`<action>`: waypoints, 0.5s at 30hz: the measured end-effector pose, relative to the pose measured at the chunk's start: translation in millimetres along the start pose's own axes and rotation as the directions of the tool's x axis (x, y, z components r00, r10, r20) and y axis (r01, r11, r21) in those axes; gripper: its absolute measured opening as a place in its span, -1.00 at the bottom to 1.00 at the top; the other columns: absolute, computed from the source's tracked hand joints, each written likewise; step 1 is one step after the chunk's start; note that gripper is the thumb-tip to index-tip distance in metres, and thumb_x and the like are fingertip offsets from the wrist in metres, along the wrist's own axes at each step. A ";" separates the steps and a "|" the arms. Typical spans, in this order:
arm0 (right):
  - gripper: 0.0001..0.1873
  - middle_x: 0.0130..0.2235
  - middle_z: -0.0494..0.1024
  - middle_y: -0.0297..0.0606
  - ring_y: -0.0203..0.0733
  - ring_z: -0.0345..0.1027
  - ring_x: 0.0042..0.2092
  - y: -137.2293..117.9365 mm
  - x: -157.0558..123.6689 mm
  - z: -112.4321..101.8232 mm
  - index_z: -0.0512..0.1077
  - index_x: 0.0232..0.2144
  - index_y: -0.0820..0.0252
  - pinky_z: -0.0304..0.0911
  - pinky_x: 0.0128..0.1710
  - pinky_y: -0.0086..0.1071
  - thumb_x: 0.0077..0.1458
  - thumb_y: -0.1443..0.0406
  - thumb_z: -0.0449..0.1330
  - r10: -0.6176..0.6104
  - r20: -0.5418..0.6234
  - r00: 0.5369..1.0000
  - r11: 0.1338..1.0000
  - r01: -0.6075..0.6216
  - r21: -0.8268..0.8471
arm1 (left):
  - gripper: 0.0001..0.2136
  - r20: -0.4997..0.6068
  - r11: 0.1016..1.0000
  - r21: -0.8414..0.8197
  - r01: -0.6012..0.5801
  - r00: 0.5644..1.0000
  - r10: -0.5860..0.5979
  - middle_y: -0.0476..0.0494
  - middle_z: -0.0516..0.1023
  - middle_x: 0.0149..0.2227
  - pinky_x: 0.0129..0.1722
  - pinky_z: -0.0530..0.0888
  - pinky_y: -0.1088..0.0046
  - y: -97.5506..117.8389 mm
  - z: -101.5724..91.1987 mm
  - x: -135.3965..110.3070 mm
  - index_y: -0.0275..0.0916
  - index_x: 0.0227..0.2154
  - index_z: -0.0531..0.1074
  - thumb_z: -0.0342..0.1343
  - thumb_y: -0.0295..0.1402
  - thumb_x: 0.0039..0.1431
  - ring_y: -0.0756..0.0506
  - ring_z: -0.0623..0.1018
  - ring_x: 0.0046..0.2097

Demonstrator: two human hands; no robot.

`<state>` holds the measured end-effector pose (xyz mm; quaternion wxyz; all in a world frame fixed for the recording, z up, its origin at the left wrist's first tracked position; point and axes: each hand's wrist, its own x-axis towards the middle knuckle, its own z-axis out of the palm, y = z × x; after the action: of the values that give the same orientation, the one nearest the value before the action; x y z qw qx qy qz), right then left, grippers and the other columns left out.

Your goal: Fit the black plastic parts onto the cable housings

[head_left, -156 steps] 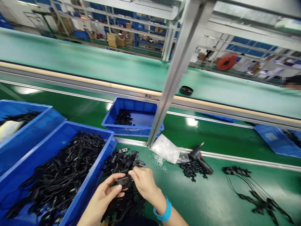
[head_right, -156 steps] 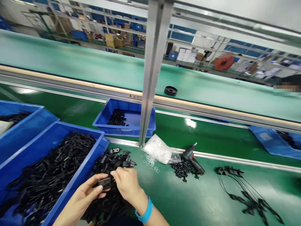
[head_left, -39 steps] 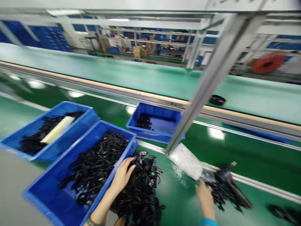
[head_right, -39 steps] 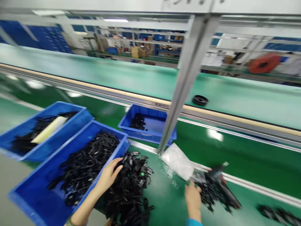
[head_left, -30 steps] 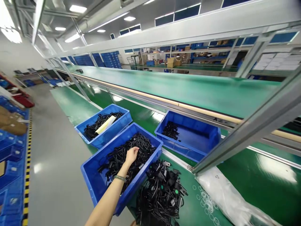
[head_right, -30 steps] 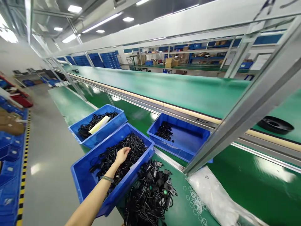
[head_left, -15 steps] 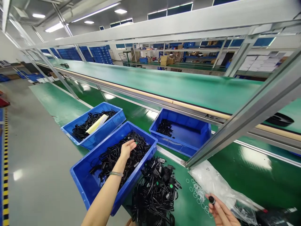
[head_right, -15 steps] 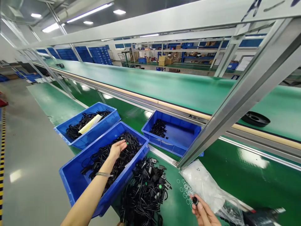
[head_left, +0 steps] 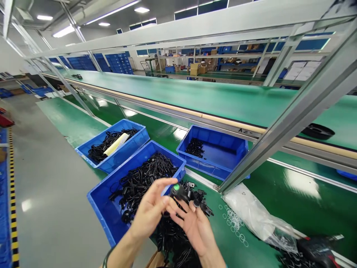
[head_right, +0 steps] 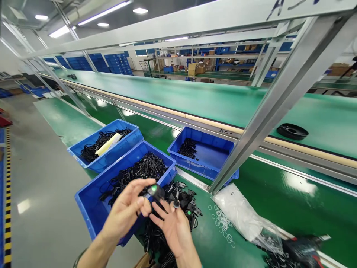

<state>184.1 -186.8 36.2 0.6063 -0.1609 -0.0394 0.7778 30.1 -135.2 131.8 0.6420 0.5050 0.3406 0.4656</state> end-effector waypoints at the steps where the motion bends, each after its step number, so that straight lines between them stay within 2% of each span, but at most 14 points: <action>1: -0.68 0.09 0.52 -0.17 0.16 0.28 0.21 4.1 0.9 3.1 0.38 -0.47 0.12 0.24 0.14 0.09 0.18 0.05 0.25 -0.043 -0.013 0.999 0.999 0.044 0.012 | -0.65 0.036 0.999 0.022 0.047 0.998 -0.047 -0.24 0.52 0.03 -0.38 0.56 0.53 -14.6 4.4 -8.2 -0.11 0.12 0.34 0.14 -0.29 0.29 0.04 0.56 -0.40; 3: -0.68 0.15 0.47 -0.24 0.09 0.25 0.24 6.4 -2.4 4.0 0.40 -0.48 0.11 0.22 0.18 0.06 0.22 0.06 0.21 -0.159 -0.080 0.984 0.986 0.155 -0.053 | -0.53 0.083 0.986 0.074 0.147 0.985 -0.153 -0.23 0.59 -0.18 -0.30 0.57 0.44 -43.1 6.3 -22.3 -0.16 0.26 0.17 0.05 -0.22 0.35 -0.03 0.57 -0.37; 5: -0.65 0.18 0.44 -0.20 0.07 0.26 0.22 4.6 -9.7 2.0 0.43 -0.49 0.12 0.19 0.22 0.05 0.21 0.05 0.21 -0.224 -0.130 0.966 0.965 0.201 -0.168 | -0.45 0.117 0.964 0.126 0.233 0.962 -0.248 -0.17 0.58 -0.36 -0.25 0.57 0.37 -66.5 3.7 -32.5 -0.23 0.33 0.05 -0.02 -0.18 0.37 -0.07 0.57 -0.35; 6: -0.67 0.18 0.44 -0.17 0.08 0.28 0.20 3.5 -13.8 1.1 0.46 -0.46 0.12 0.16 0.24 0.06 0.20 0.04 0.22 -0.237 -0.141 0.961 0.954 0.202 -0.223 | -0.42 0.134 0.954 0.155 0.258 0.951 -0.279 -0.17 0.57 -0.36 -0.24 0.56 0.35 -75.6 2.3 -36.0 -0.24 0.34 0.02 0.00 -0.18 0.36 -0.08 0.56 -0.34; 8: -0.69 0.16 0.46 -0.13 0.07 0.29 0.20 2.1 -21.4 0.6 0.54 -0.26 0.11 0.12 0.27 0.04 0.19 0.01 0.23 -0.233 -0.148 0.961 0.932 0.177 -0.316 | -0.37 0.138 0.941 0.218 0.258 0.947 -0.292 -0.21 0.56 -0.21 -0.23 0.55 0.34 -89.2 0.7 -40.0 -0.19 0.34 0.06 0.11 -0.21 0.28 -0.09 0.55 -0.29; 11: -0.53 0.20 0.41 -0.15 0.00 0.21 0.26 -0.4 -29.7 0.0 0.44 0.08 0.06 0.10 0.29 -0.06 0.24 -0.02 0.15 -0.218 -0.109 0.970 0.873 0.143 -0.467 | -0.46 0.054 0.943 0.219 0.251 0.962 -0.269 -0.20 0.48 -0.07 -0.31 0.54 0.40 -100.8 0.4 -39.4 -0.12 0.21 0.26 0.23 -0.26 0.18 -0.06 0.51 -0.28; 12: -0.54 0.20 0.41 -0.15 -0.01 0.22 0.25 -2.5 -31.5 -1.2 0.44 0.08 0.05 0.14 0.27 -0.09 0.27 -0.02 0.11 -0.238 -0.087 0.967 0.817 0.151 -0.557 | -0.54 0.009 0.948 0.181 0.262 0.963 -0.268 -0.17 0.46 -0.10 -0.36 0.53 0.43 -102.9 0.2 -38.2 -0.13 0.12 0.33 0.24 -0.26 0.17 -0.04 0.50 -0.31; 13: -0.58 0.15 0.46 -0.15 -0.03 0.29 0.20 -5.5 -33.1 -2.8 0.48 0.02 0.07 0.21 0.21 -0.15 0.30 -0.01 0.07 -0.290 -0.058 0.955 0.718 0.177 -0.673 | -0.60 -0.028 0.952 0.131 0.277 0.961 -0.276 -0.13 0.45 -0.15 -0.40 0.52 0.46 -104.2 -0.2 -36.7 -0.15 0.04 0.36 0.25 -0.26 0.16 -0.03 0.48 -0.33; 15: -0.64 -0.12 0.57 -0.18 -0.14 0.45 -0.07 -13.8 -35.5 -6.5 0.53 -0.19 0.11 0.36 -0.04 -0.31 0.33 0.04 0.04 -0.417 0.040 0.908 0.399 0.222 -0.890 | -0.62 -0.054 0.952 0.041 0.302 0.952 -0.300 -0.10 0.42 -0.21 -0.48 0.51 0.49 -104.3 -1.1 -33.8 -0.17 -0.04 0.39 0.30 -0.25 0.10 -0.01 0.45 -0.36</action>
<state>206.4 -218.0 40.8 0.5744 -0.5111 -0.4054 0.4944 44.2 -172.5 29.7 0.6848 0.4517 0.4398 0.3655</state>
